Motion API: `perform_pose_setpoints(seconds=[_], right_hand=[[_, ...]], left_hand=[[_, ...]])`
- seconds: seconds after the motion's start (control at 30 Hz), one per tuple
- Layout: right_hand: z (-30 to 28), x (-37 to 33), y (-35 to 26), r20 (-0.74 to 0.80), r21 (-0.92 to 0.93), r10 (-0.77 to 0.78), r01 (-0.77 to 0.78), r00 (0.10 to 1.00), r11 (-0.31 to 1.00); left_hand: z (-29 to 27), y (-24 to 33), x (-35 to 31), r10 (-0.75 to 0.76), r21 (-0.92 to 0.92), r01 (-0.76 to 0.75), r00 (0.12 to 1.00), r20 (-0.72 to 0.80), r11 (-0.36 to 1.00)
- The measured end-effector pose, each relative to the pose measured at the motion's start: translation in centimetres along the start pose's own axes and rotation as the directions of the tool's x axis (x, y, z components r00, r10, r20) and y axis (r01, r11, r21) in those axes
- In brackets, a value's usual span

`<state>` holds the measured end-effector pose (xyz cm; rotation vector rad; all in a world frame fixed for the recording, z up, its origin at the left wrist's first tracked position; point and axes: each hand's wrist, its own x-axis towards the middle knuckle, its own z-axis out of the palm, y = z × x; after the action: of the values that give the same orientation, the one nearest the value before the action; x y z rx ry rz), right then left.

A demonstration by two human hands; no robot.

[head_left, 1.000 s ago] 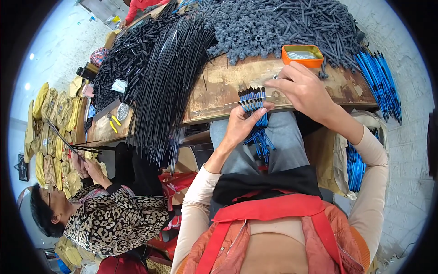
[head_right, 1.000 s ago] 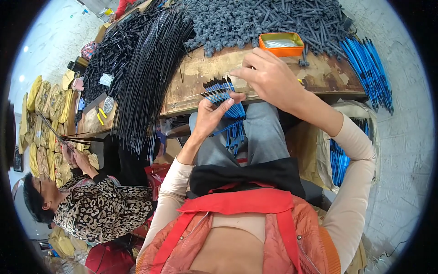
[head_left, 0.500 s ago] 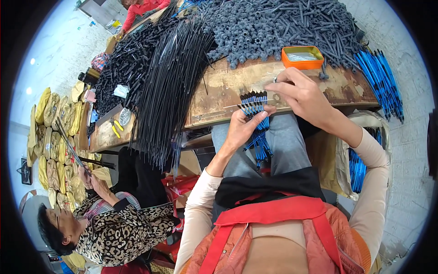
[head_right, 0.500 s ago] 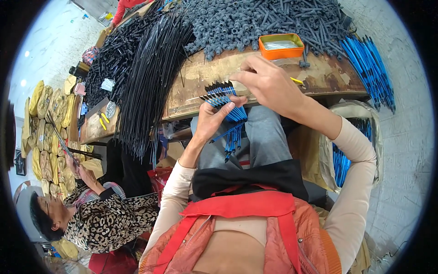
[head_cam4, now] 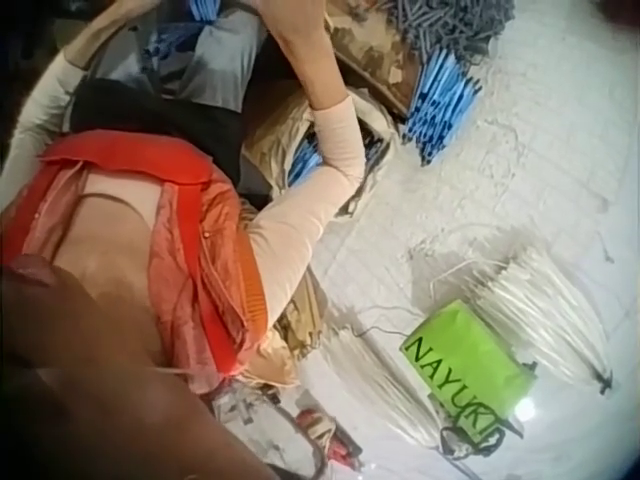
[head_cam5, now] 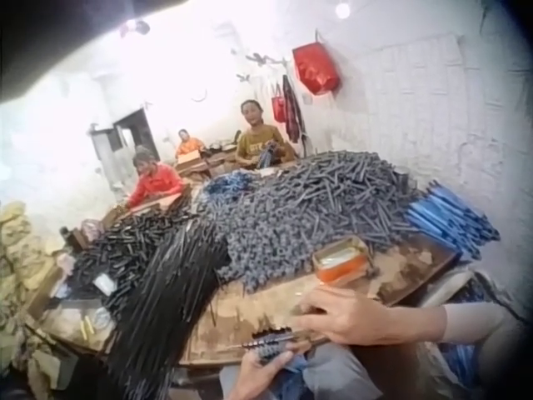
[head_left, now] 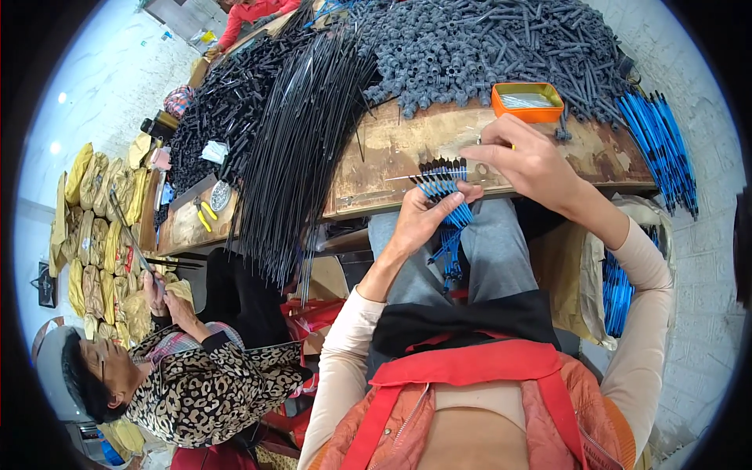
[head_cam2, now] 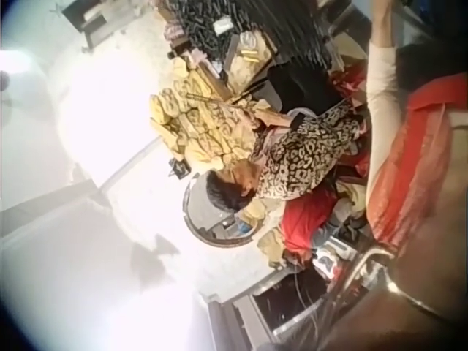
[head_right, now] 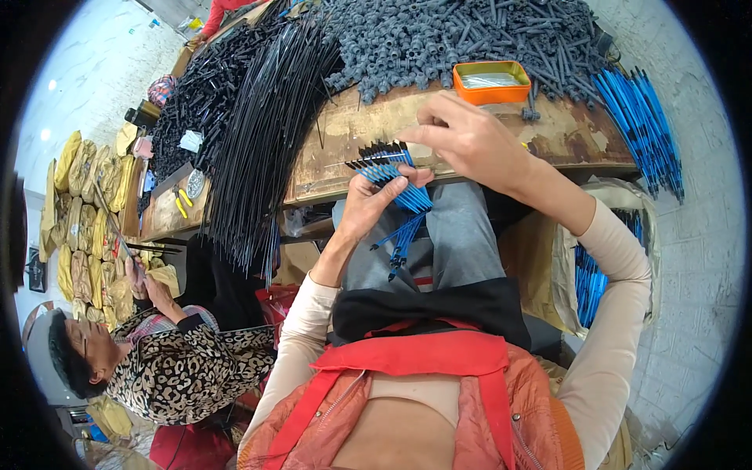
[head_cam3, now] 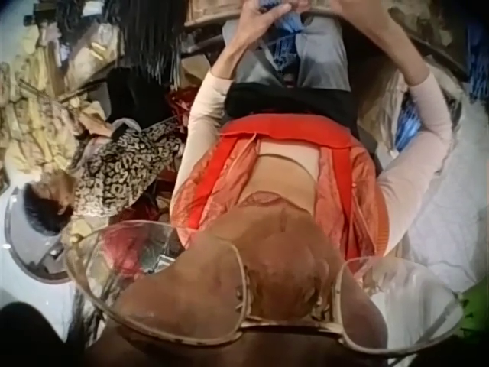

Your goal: Arranging blue plastic components into a specialized jig and using a pliers-like tool to perform manual assembly.

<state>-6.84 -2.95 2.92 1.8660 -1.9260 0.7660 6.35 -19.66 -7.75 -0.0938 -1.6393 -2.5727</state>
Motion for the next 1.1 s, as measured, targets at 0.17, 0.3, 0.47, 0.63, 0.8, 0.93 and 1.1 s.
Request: perform_pose_setpoints(seconds=[0.17,0.3,0.47,0.63,0.8,0.93,1.1], right_hand=[[0.9,-0.6,-0.2,-0.014,0.232,0.231,-0.221,0.973,0.947],[1.0,-0.8,-0.8,-0.032,0.174,0.216,-0.207,0.976,0.963],[0.3,-0.8,-0.7,0.004,0.103,0.165,-0.164,0.986,0.981],[0.4,-0.5,-0.5,-0.007,0.107,0.134,-0.132,0.991,0.985],[1.1,-0.6,-0.7,-0.045,0.132,0.137,-0.13,0.99,0.983],[1.1,-0.7,-1.3,-0.052,0.127,0.207,-0.199,0.977,0.972],[1.3,-0.6,-1.8,-0.072,0.085,0.18,-0.174,0.981,0.981]], left_hand=[[-0.1,-0.2,0.2,0.015,-0.031,-0.015,1.0,0.01,0.999],[0.0,-0.3,0.2,0.014,-0.016,-0.014,1.0,-0.01,1.0],[0.1,-0.4,0.2,0.029,-0.05,-0.03,0.999,-0.024,0.998],[0.7,0.3,0.2,0.001,-0.009,-0.001,1.0,-0.014,1.0],[0.6,-0.4,0.3,0.029,-0.015,-0.03,0.999,-0.037,0.999],[1.0,-0.4,0.3,0.065,0.009,-0.064,0.997,-0.052,0.998],[0.8,-0.4,0.4,0.105,0.08,-0.103,0.994,-0.019,0.991]])
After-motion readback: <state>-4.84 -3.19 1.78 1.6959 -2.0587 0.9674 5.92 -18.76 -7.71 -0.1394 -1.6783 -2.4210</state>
